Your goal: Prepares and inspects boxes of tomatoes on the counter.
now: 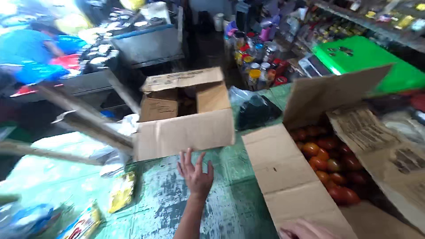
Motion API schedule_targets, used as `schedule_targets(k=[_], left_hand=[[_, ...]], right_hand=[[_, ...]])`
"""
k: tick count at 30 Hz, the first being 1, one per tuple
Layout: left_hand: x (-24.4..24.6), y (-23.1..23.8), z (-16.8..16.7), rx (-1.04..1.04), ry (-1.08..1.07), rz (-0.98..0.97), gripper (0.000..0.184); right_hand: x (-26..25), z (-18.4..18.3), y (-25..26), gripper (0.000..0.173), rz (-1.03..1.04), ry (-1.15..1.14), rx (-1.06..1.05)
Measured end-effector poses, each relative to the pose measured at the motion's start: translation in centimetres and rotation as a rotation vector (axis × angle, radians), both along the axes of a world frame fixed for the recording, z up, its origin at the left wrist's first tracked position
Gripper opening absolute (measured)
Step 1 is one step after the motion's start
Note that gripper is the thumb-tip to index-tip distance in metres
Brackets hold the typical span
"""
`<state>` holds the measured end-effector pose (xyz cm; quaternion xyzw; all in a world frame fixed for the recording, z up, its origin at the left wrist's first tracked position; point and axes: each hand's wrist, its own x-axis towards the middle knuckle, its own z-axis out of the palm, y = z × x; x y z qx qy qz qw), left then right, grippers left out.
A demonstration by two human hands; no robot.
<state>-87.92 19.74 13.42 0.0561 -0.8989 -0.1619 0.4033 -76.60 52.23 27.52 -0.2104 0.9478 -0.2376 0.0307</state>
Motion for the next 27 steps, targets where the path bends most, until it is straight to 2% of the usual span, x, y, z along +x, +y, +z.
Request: schedule_targets(k=[4, 7, 10, 12, 14, 16, 18, 21, 24, 25, 27], left_hand=[[2.0, 1.8, 1.0, 0.092, -0.073, -0.175, 0.038], [2.4, 3.5, 1.1, 0.173, -0.102, -0.196, 0.038], [3.4, 5.6, 0.8, 0.233, -0.270, -0.342, 0.040], [3.8, 7.3, 0.3, 0.204, -0.460, -0.479, 0.039], [4.4, 9.3, -0.6, 0.145, -0.605, -0.576, 0.038], [5.2, 11.3, -1.2, 0.117, -0.690, -0.630, 0.039], [6.2, 12.9, -1.4, 0.103, -0.735, -0.670, 0.046], [7.1, 13.2, -1.3, 0.077, -0.759, -0.702, 0.050], [7.9, 11.7, -1.3, 0.114, -0.823, -0.650, 0.041], [8.3, 10.8, -1.1, 0.137, -0.845, -0.623, 0.038], [8.7, 9.6, -0.1, 0.202, -0.823, -0.556, 0.035]], right_hand=[[0.9, -2.3, 0.0, 0.024, -0.068, 0.247, -0.024], [0.6, -3.0, 0.1, 0.024, -0.054, 0.276, -0.031], [0.2, -2.2, 1.5, 0.024, 0.011, 0.064, -0.227], [-0.7, -0.8, 3.3, 0.028, 0.101, -0.138, -0.434], [-2.0, 0.5, 5.6, 0.031, 0.078, -0.194, -0.557], [-4.5, 1.1, 8.9, 0.039, -0.102, -0.189, -0.407], [-6.9, 0.9, 12.6, 0.045, -0.257, -0.337, -0.062], [-6.9, 1.3, 16.2, 0.043, -0.250, -0.373, 0.417], [-7.3, 7.5, 18.2, 0.049, -0.242, -0.189, 0.581], [-8.2, 9.2, 19.6, 0.054, -0.283, -0.128, 0.606], [-10.6, 10.4, 24.2, 0.062, -0.463, -0.076, 0.645]])
